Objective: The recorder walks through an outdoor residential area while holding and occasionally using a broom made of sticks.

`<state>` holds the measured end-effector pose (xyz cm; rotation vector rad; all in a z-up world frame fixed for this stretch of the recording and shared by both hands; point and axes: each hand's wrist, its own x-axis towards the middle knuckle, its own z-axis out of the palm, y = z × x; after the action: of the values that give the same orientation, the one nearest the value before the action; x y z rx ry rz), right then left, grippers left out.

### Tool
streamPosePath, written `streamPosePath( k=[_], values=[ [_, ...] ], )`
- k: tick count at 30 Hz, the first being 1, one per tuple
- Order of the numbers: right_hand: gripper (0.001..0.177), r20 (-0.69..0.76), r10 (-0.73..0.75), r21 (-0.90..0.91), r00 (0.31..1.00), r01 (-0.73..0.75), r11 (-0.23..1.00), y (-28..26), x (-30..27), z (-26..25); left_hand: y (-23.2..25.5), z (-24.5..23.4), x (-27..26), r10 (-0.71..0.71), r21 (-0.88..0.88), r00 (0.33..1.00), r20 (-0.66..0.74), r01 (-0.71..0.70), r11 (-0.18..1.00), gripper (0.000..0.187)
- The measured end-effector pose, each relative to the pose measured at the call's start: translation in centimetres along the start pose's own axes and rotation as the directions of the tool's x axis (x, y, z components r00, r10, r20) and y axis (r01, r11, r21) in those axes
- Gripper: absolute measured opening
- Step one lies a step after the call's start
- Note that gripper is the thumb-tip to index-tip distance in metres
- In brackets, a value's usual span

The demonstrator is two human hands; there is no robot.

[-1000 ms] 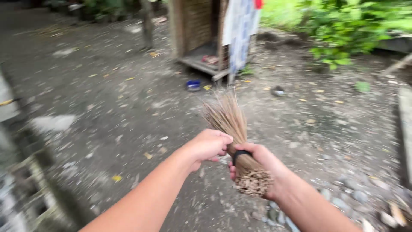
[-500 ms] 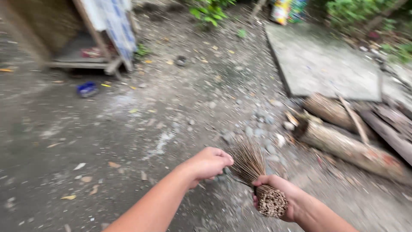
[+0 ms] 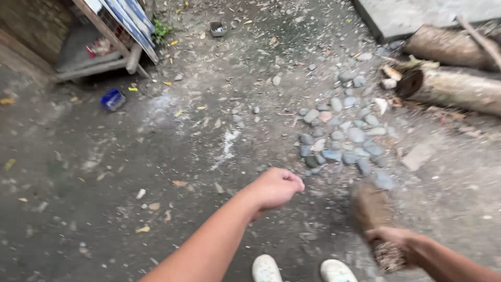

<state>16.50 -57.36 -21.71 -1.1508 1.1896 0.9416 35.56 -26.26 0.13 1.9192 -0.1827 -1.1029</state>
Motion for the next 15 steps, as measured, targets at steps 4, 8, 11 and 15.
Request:
streamPosePath(
  k=[4,8,11,15],
  values=[
    [0.024,0.302,-0.017,-0.051,0.953,0.034,0.998,-1.2,-4.5,14.0,-2.9,-3.0,-1.1,0.011,0.153,1.000,0.010,-0.012,0.988,0.024],
    [0.051,0.297,-0.164,-0.017,0.941,0.176,0.984,-1.7,-10.8,16.3,-1.8,-4.4,-0.4,-0.060,0.094,0.994,0.089,0.051,0.994,0.025],
    [0.075,0.180,-0.256,-0.026,0.950,0.265,0.964,-1.4,-18.1,12.4,0.3,-4.1,0.3,0.001,0.101,0.989,0.145,-0.016,0.995,0.028],
    [0.067,-0.094,-0.217,0.023,0.972,0.220,0.975,-0.1,-20.4,4.4,2.4,-4.3,-0.2,0.030,0.105,0.991,0.129,-0.044,0.994,0.029]
  ],
)
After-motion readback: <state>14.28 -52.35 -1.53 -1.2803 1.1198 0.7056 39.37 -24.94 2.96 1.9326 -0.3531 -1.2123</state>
